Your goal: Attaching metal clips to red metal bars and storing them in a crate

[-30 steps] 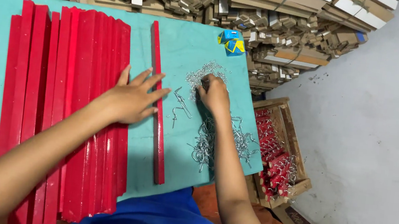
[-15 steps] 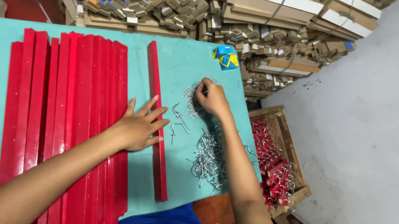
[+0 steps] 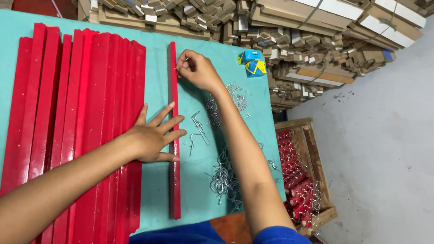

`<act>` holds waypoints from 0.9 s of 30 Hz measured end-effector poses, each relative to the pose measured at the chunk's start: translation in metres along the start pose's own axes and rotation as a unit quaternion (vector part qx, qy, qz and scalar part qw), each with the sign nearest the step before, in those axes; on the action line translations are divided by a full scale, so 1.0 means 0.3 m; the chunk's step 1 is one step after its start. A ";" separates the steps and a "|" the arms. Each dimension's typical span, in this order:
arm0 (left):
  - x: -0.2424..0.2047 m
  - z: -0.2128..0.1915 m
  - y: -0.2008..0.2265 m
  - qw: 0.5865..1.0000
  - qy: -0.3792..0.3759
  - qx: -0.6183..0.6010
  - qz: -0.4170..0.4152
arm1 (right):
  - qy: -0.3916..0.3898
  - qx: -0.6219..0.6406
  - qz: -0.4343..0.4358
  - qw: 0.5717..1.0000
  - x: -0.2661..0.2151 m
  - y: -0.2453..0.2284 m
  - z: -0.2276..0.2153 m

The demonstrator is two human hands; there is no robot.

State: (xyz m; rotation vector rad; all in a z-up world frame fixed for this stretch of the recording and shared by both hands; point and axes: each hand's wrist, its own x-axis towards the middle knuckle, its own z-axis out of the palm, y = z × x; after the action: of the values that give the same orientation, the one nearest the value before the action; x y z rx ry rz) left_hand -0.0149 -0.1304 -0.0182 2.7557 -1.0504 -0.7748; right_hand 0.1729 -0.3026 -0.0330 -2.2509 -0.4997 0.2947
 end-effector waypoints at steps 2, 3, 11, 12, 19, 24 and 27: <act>-0.004 0.004 0.002 1.000 -0.004 -0.002 -0.001 | -0.004 0.010 0.004 1.000 -0.002 -0.011 0.002; -0.003 -0.003 0.002 1.000 -0.006 -0.005 -0.004 | -0.008 0.020 0.006 1.000 0.005 -0.021 -0.008; 0.007 0.002 -0.003 1.000 -0.008 -0.009 -0.004 | 0.034 -0.092 -0.058 0.994 0.010 -0.030 0.023; 0.010 0.002 -0.003 1.000 -0.004 -0.006 -0.004 | 0.048 -0.134 -0.074 0.987 0.008 -0.038 0.034; -0.011 -0.023 0.012 1.000 -0.010 -0.015 -0.013 | 0.139 -0.103 0.040 0.984 0.045 0.012 0.121; 0.001 -0.005 0.000 1.000 -0.008 -0.017 -0.008 | 0.032 -0.107 0.016 0.994 0.073 0.026 0.052; -0.003 -0.006 -0.001 1.000 -0.015 -0.020 -0.004 | -0.092 -0.039 -0.038 0.994 -0.028 -0.160 -0.066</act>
State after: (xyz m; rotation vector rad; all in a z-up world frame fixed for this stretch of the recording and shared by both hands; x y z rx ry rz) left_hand -0.0144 -0.1299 -0.0163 2.7252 -1.0174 -0.8318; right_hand 0.1602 -0.2902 0.0166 -2.2847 -0.7038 0.4538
